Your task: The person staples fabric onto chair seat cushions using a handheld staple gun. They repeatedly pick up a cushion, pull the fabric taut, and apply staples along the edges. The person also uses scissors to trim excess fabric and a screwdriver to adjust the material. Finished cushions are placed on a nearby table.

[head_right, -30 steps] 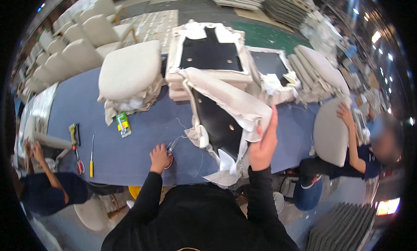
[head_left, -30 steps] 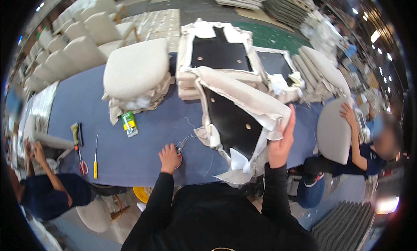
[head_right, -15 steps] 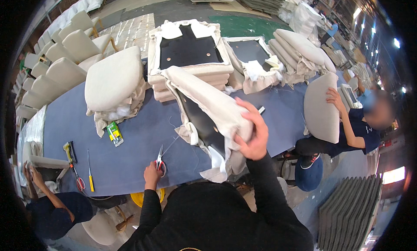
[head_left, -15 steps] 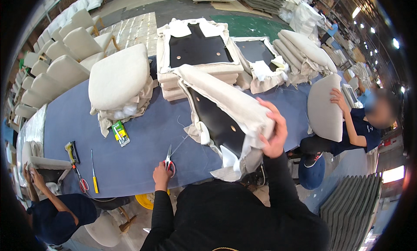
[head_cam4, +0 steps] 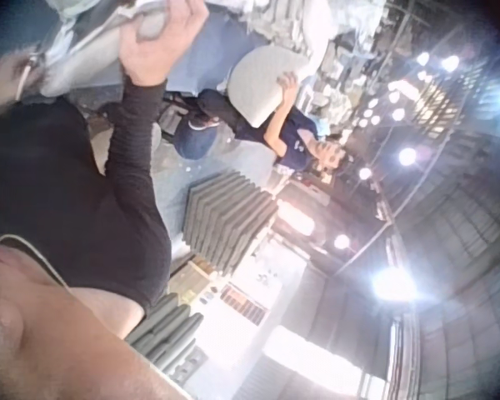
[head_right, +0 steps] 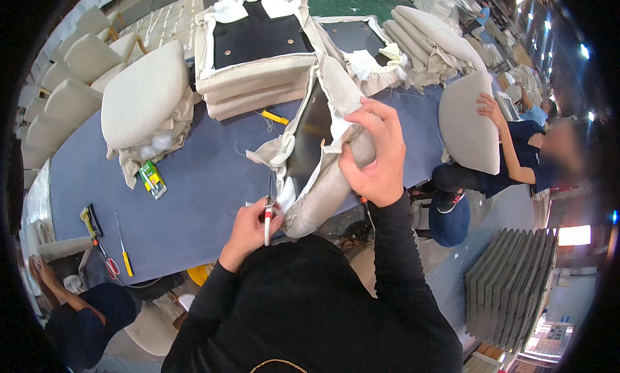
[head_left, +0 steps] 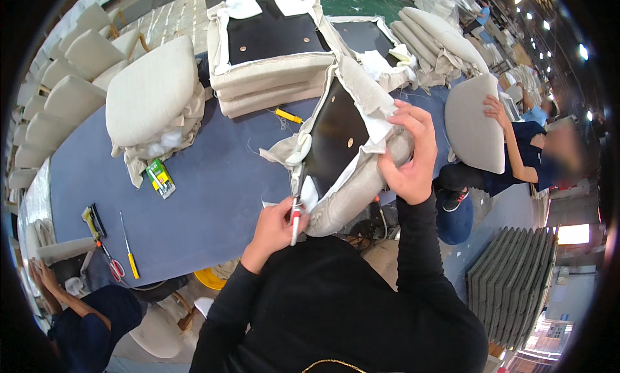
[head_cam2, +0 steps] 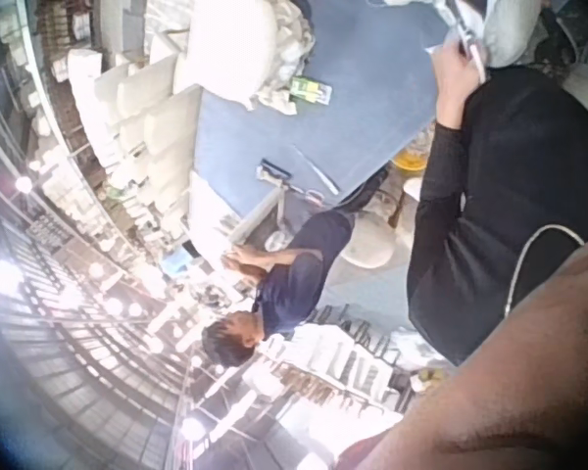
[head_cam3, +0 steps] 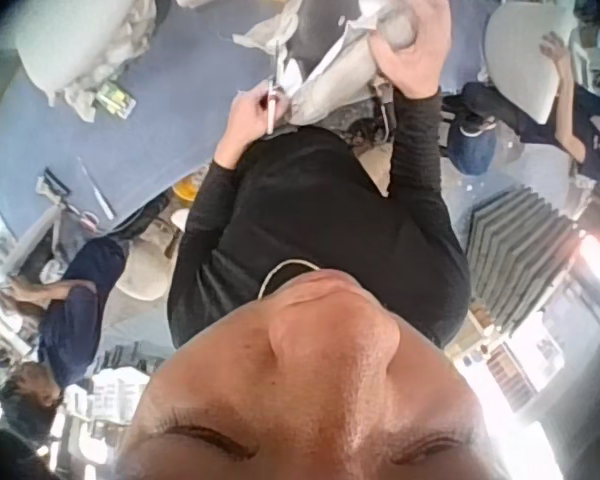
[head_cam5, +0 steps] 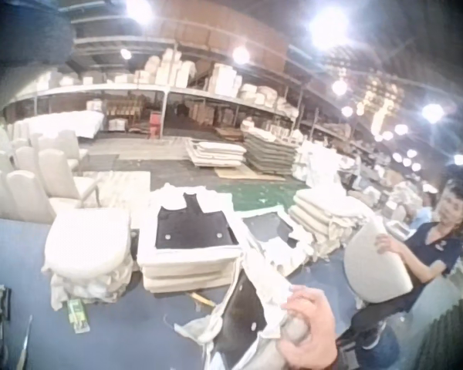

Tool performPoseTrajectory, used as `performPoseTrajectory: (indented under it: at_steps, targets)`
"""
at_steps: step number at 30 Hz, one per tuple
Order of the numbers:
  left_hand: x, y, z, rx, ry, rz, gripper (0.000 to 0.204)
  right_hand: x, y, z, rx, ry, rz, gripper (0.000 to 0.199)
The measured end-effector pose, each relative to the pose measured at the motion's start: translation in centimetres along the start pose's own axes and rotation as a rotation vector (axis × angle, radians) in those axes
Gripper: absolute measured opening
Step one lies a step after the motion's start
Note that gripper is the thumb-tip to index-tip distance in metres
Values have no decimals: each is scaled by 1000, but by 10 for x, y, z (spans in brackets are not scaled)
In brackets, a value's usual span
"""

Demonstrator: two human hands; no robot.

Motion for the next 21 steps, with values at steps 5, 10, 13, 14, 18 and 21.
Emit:
performPoseTrajectory:
  at_steps: [5, 10, 13, 14, 18, 21]
  targets:
    - [-58, 5, 31, -25, -220, 317, 45, -3, 12, 16, 207, 30, -83, 44]
    - [-81, -6, 55, -122, -344, 459, 53, -19, 30, 44, 495, 6, 101, 20]
    - [-90, -11, 66, -134, -360, 476, 54, -25, 27, 55, 566, -120, 279, 12]
    - [-95, -11, 70, -133, -364, 483, 55, -28, 27, 59, 571, -118, 297, 12]
    - [-105, -10, 87, -69, -366, 507, 53, -43, 25, 73, 607, -126, 324, 10]
    - [-107, -6, 98, -37, -369, 519, 52, -42, 20, 82, 637, -168, 367, 10]
Point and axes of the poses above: each hand's wrist, its own z-axis towards the middle knuckle, its own y-axis out of the back of the hand, x = y × z, the point moved 3 cm from there along z, towards the middle knuckle, and after that the axes turned 2 degrees about z, right-handed, at the moved point
